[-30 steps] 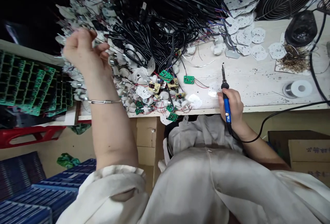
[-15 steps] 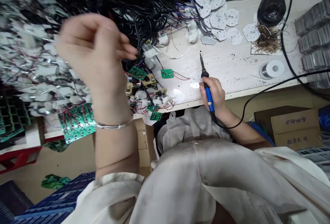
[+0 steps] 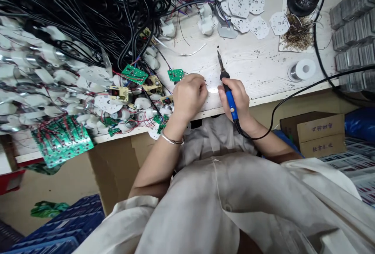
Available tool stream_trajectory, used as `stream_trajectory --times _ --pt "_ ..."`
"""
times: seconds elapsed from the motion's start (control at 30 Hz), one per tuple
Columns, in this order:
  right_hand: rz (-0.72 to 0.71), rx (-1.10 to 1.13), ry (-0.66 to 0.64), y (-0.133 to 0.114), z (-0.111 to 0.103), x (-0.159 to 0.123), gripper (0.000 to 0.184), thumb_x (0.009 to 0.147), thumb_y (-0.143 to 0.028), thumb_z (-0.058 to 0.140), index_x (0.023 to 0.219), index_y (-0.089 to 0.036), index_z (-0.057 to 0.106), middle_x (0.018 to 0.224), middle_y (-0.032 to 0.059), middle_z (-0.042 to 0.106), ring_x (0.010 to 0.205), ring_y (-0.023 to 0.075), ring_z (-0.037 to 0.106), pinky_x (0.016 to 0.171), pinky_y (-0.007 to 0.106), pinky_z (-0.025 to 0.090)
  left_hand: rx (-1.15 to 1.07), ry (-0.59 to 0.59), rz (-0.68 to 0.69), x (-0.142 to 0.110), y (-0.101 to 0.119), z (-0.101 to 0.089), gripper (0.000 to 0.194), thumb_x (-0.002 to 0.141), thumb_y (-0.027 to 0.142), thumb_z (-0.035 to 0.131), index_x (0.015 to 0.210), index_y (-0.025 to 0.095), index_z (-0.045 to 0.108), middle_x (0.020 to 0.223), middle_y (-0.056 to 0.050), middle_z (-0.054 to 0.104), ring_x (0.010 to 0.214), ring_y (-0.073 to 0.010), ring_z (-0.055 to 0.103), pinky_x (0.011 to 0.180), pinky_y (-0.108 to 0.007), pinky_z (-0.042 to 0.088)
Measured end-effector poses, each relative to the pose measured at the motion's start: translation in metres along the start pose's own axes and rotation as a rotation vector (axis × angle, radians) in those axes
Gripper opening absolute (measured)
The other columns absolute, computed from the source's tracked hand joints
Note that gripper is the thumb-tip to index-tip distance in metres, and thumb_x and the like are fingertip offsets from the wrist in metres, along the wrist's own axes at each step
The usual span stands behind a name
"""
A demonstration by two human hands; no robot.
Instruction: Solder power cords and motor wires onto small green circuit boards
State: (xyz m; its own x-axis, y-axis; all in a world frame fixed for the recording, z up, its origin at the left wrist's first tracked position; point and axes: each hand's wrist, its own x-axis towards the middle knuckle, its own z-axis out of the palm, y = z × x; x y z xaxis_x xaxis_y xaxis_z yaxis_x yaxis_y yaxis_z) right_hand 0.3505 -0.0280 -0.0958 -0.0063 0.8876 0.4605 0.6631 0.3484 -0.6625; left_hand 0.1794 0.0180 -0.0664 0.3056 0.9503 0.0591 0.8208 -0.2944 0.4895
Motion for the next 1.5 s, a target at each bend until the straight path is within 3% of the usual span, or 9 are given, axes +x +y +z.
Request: stream_trajectory --times 0.13,0.23,0.37,0.43,0.5,0.73,1.17,1.5 --pt "0.014 0.037 0.03 -0.001 -0.003 0.0 0.028 0.103 -0.04 0.046 0.126 -0.027 0.054 0.108 0.0062 0.071 0.102 0.0185 0.071 0.09 0.036 0.061 0.029 -0.07 0.012 0.005 0.0 -0.006 0.015 0.086 0.017 0.052 0.086 0.019 0.066 0.104 -0.01 0.075 0.101 -0.025 0.069 0.089 -0.038 0.056" --pt "0.111 0.154 0.092 -0.004 -0.007 -0.004 0.029 0.102 -0.045 0.048 0.122 -0.026 0.057 0.101 0.0049 0.073 0.094 0.0178 0.073 0.09 0.037 0.062 0.042 -0.076 0.018 0.006 0.001 -0.01 0.016 0.086 0.019 0.051 0.083 0.019 0.067 0.106 -0.01 0.074 0.101 -0.0258 0.07 0.084 -0.038 0.056" --pt "0.34 0.339 0.198 -0.007 -0.012 -0.012 0.03 0.102 -0.05 0.046 0.111 -0.024 0.059 0.073 -0.0034 0.068 0.062 0.0129 0.07 0.066 0.03 0.06 0.032 -0.092 0.025 0.006 0.001 -0.012 0.017 0.085 0.019 0.05 0.082 0.019 0.067 0.106 -0.011 0.073 0.1 -0.0269 0.069 0.082 -0.04 0.056" --pt "0.386 0.4 0.239 -0.007 -0.013 -0.014 0.032 0.102 -0.052 0.046 0.101 -0.023 0.061 0.059 -0.0075 0.059 0.047 0.0115 0.063 0.052 0.026 0.053 0.011 -0.114 0.023 0.007 -0.001 -0.012 0.017 0.085 0.018 0.05 0.082 0.019 0.067 0.106 -0.011 0.073 0.101 -0.0273 0.068 0.085 -0.041 0.056" --pt "0.399 0.409 0.237 -0.006 -0.013 -0.015 0.036 0.1 -0.056 0.048 0.093 -0.024 0.062 0.052 -0.0093 0.052 0.04 0.0114 0.057 0.047 0.026 0.05 -0.004 -0.128 0.02 0.008 -0.002 -0.012 0.017 0.084 0.018 0.05 0.081 0.019 0.066 0.105 -0.011 0.072 0.101 -0.0273 0.068 0.086 -0.042 0.056" --pt "0.388 0.216 0.136 0.001 -0.013 -0.019 0.049 0.1 -0.062 0.04 0.088 -0.022 0.065 0.06 -0.003 0.06 0.056 0.0135 0.064 0.058 0.029 0.055 0.006 -0.134 0.015 0.012 -0.005 -0.011 0.015 0.084 0.018 0.049 0.076 0.019 0.062 0.102 -0.01 0.071 0.098 -0.0269 0.067 0.086 -0.041 0.054" --pt "0.372 0.322 0.16 -0.003 -0.014 -0.013 0.042 0.099 -0.058 0.047 0.085 -0.022 0.066 0.051 -0.0071 0.052 0.046 0.0116 0.059 0.052 0.028 0.052 -0.007 -0.111 0.02 0.014 -0.01 -0.009 0.012 0.082 0.019 0.05 0.074 0.02 0.058 0.089 -0.007 0.065 0.088 -0.0235 0.062 0.085 -0.039 0.052" --pt "0.379 0.337 0.209 -0.002 -0.014 -0.018 0.04 0.099 -0.056 0.047 0.086 -0.023 0.065 0.049 -0.008 0.048 0.044 0.0125 0.056 0.053 0.03 0.053 -0.041 -0.145 -0.018 0.014 -0.005 -0.013 0.012 0.083 0.018 0.05 0.075 0.02 0.059 0.091 -0.006 0.065 0.092 -0.0234 0.061 0.09 -0.041 0.053"
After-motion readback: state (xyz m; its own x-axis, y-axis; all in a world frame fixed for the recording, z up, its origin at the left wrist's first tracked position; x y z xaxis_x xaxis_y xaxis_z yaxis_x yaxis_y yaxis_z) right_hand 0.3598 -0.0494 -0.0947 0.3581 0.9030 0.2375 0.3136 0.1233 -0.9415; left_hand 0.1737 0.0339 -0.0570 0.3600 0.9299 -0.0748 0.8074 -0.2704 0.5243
